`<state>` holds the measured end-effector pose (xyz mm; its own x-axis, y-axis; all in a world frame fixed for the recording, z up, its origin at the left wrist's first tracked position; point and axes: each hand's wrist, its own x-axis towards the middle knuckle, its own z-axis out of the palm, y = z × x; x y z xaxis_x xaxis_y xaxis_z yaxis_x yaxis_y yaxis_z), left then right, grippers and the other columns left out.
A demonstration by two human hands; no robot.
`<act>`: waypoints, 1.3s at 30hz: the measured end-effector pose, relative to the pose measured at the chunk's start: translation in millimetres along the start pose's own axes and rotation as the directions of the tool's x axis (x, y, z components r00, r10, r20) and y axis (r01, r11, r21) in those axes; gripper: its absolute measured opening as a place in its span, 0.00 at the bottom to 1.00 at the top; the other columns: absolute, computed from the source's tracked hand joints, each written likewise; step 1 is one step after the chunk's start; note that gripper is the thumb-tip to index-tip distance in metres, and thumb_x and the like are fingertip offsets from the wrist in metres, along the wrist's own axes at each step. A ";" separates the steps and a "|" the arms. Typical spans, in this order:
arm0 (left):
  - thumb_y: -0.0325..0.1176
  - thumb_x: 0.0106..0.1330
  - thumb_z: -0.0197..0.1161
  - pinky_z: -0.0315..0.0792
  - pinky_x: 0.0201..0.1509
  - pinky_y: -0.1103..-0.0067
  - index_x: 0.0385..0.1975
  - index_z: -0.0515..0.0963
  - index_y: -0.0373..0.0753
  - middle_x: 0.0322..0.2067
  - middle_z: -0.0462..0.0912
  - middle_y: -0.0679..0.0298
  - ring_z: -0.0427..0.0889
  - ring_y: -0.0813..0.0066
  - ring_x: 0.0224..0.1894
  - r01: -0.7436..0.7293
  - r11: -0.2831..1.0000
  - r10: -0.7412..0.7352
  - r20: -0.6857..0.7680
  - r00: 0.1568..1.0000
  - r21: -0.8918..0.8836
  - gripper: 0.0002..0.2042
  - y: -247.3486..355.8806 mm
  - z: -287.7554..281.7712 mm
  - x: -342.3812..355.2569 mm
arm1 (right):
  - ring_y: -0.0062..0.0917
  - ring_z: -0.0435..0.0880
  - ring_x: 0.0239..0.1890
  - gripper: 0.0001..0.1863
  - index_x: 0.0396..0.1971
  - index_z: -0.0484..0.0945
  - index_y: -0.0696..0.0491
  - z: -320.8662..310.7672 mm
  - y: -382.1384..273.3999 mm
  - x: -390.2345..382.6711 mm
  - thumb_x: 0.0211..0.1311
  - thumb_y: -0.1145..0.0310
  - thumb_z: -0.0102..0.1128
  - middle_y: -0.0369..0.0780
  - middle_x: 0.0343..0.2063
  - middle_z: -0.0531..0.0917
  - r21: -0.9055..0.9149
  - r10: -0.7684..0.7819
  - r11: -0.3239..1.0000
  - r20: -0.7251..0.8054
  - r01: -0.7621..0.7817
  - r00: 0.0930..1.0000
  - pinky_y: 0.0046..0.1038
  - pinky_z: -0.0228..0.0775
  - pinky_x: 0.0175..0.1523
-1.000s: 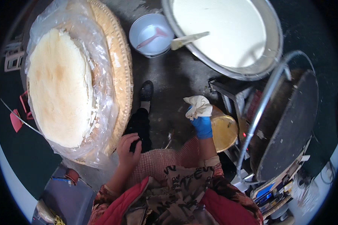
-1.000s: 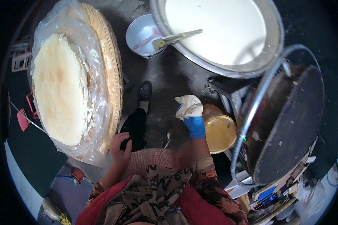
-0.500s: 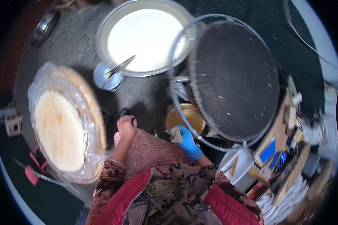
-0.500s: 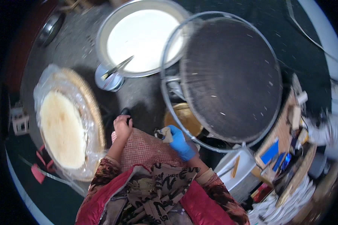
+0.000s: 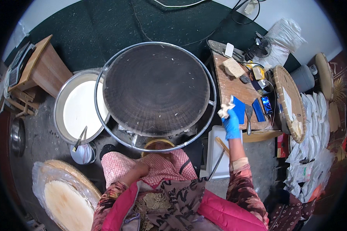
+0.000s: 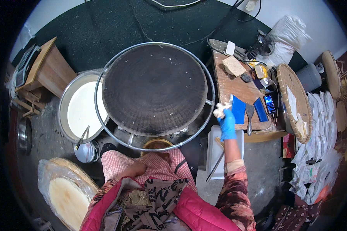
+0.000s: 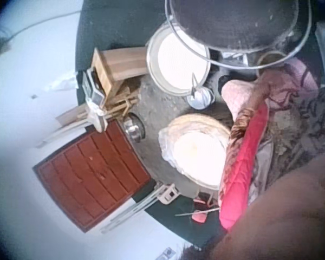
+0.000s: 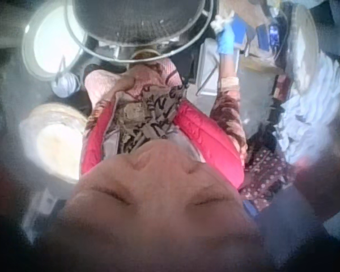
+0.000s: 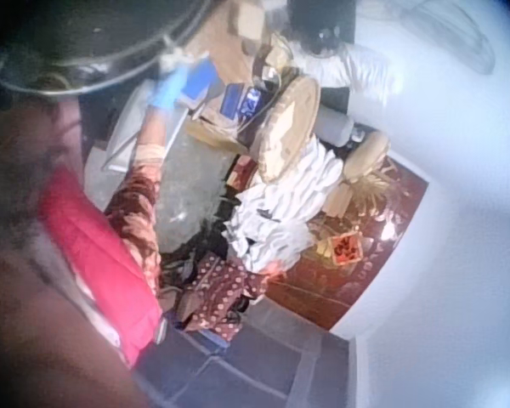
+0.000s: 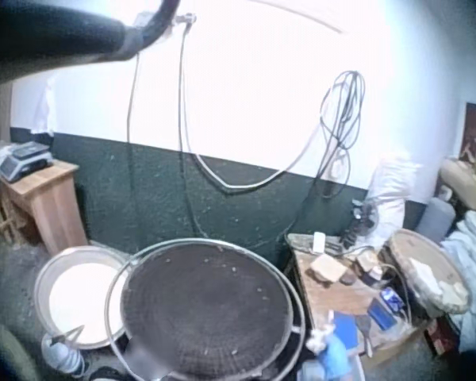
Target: The person scoops batter from a metal bowl and spreads it on a hot griddle to cook thin crepes. They use a wooden spreader and a blue plastic scraper to flip and remove the crepes, stacking them on a nearby tray.
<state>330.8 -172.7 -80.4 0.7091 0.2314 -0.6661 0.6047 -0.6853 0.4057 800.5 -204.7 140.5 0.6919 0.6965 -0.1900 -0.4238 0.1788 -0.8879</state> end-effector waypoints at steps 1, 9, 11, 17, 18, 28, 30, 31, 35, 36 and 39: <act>0.37 0.58 0.47 0.66 0.53 0.63 0.37 0.80 0.41 0.42 0.79 0.54 0.77 0.55 0.46 0.007 1.000 -0.007 0.025 1.000 0.012 0.15 5.7 -8.2 -0.9 | 0.28 0.80 0.37 0.16 0.45 0.72 0.56 -17.0 -5.0 23.0 0.57 0.68 0.50 0.41 0.37 0.80 -0.018 0.013 1.000 -0.123 -0.016 0.992 0.27 0.75 0.36; 0.40 0.48 0.58 0.72 0.43 0.67 0.31 0.81 0.40 0.35 0.81 0.53 0.80 0.57 0.39 -0.147 0.983 0.152 0.046 0.987 -0.111 0.14 30.2 -32.5 -20.6 | 0.29 0.77 0.41 0.15 0.45 0.73 0.53 -134.8 -36.7 189.6 0.62 0.63 0.50 0.39 0.41 0.79 -0.030 -0.169 0.985 0.085 0.172 0.982 0.26 0.69 0.49; 0.39 0.48 0.58 0.73 0.42 0.67 0.30 0.81 0.39 0.33 0.81 0.53 0.80 0.57 0.38 -0.143 0.987 0.152 0.150 0.977 -0.071 0.13 29.3 -15.2 -15.3 | 0.27 0.76 0.42 0.18 0.47 0.73 0.55 -150.1 -36.0 215.5 0.62 0.60 0.50 0.39 0.43 0.78 0.079 -0.008 0.997 -0.028 0.010 1.000 0.27 0.67 0.49; 0.37 0.48 0.57 0.73 0.40 0.65 0.30 0.79 0.38 0.31 0.80 0.51 0.80 0.56 0.37 -0.232 0.894 0.140 -0.255 0.957 -0.382 0.12 22.5 12.9 -5.3 | 0.32 0.77 0.44 0.26 0.51 0.69 0.61 -133.9 -29.9 196.4 0.59 0.58 0.54 0.48 0.47 0.76 -0.879 -0.544 0.471 -0.355 -0.073 0.760 0.29 0.66 0.50; 0.38 0.48 0.58 0.72 0.42 0.65 0.34 0.78 0.37 0.33 0.80 0.50 0.79 0.56 0.38 -0.192 0.919 0.168 -0.097 0.981 -0.346 0.15 23.7 13.3 -5.6 | 0.33 0.77 0.44 0.26 0.51 0.68 0.62 -123.3 -25.7 182.4 0.58 0.58 0.54 0.49 0.47 0.76 -0.919 -0.622 0.387 -0.323 -0.079 0.713 0.29 0.66 0.50; 0.35 0.53 0.53 0.69 0.48 0.66 0.40 0.76 0.39 0.39 0.78 0.50 0.77 0.55 0.43 -0.262 0.951 0.276 0.064 0.959 -0.166 0.15 13.9 -6.4 21.9 | 0.28 0.73 0.49 0.23 0.52 0.66 0.65 -72.0 -35.6 71.0 0.61 0.66 0.53 0.47 0.50 0.73 -0.842 -0.639 0.527 -0.307 0.111 0.706 0.28 0.63 0.54; 0.33 0.55 0.51 0.68 0.50 0.67 0.42 0.75 0.39 0.40 0.78 0.50 0.77 0.55 0.44 -0.271 0.945 0.266 -0.053 0.962 -0.182 0.15 13.8 -4.9 27.2 | 0.28 0.72 0.49 0.24 0.53 0.66 0.65 -64.3 -16.7 39.5 0.61 0.66 0.53 0.47 0.50 0.73 -0.861 -0.652 0.478 -0.216 0.173 0.727 0.28 0.62 0.55; 0.32 0.55 0.50 0.68 0.51 0.67 0.43 0.75 0.40 0.40 0.78 0.50 0.76 0.55 0.45 -0.278 0.941 0.266 -0.089 0.960 -0.190 0.16 13.1 -4.0 29.8 | 0.28 0.72 0.50 0.24 0.53 0.65 0.65 -59.6 -6.9 18.9 0.61 0.66 0.54 0.47 0.51 0.72 -0.854 -0.636 0.492 -0.219 0.169 0.740 0.28 0.62 0.56; 0.34 0.57 0.49 0.67 0.51 0.67 0.47 0.73 0.40 0.42 0.76 0.48 0.75 0.52 0.46 -0.125 0.949 0.159 0.096 0.983 -0.290 0.18 17.5 2.9 32.0 | 0.27 0.72 0.50 0.24 0.53 0.66 0.63 -43.1 24.2 -59.9 0.60 0.67 0.53 0.47 0.50 0.73 -0.897 -0.578 0.437 -0.220 0.071 0.786 0.26 0.62 0.55; 0.35 0.57 0.50 0.67 0.51 0.67 0.48 0.72 0.40 0.43 0.76 0.47 0.75 0.51 0.47 -0.188 0.963 0.213 0.121 0.970 -0.192 0.18 18.5 1.9 32.1 | 0.27 0.71 0.50 0.23 0.54 0.66 0.63 -42.2 27.1 -69.4 0.60 0.67 0.53 0.47 0.50 0.73 -0.874 -0.564 0.482 -0.254 0.063 0.786 0.26 0.62 0.55; 0.36 0.58 0.50 0.67 0.51 0.67 0.48 0.71 0.39 0.43 0.76 0.46 0.74 0.50 0.47 -0.288 0.956 0.263 0.287 0.921 0.049 0.18 25.9 -6.8 27.8 | 0.27 0.71 0.50 0.23 0.54 0.66 0.61 -43.8 28.1 -89.1 0.60 0.68 0.53 0.46 0.50 0.73 -0.845 -0.558 0.530 -0.277 0.079 0.782 0.26 0.62 0.54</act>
<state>368.6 -179.4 -84.1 0.7081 -0.1653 -0.6865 0.3561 -0.7559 0.5494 752.5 -292.2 114.2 0.9397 0.2521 0.2312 0.3238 -0.4371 -0.8391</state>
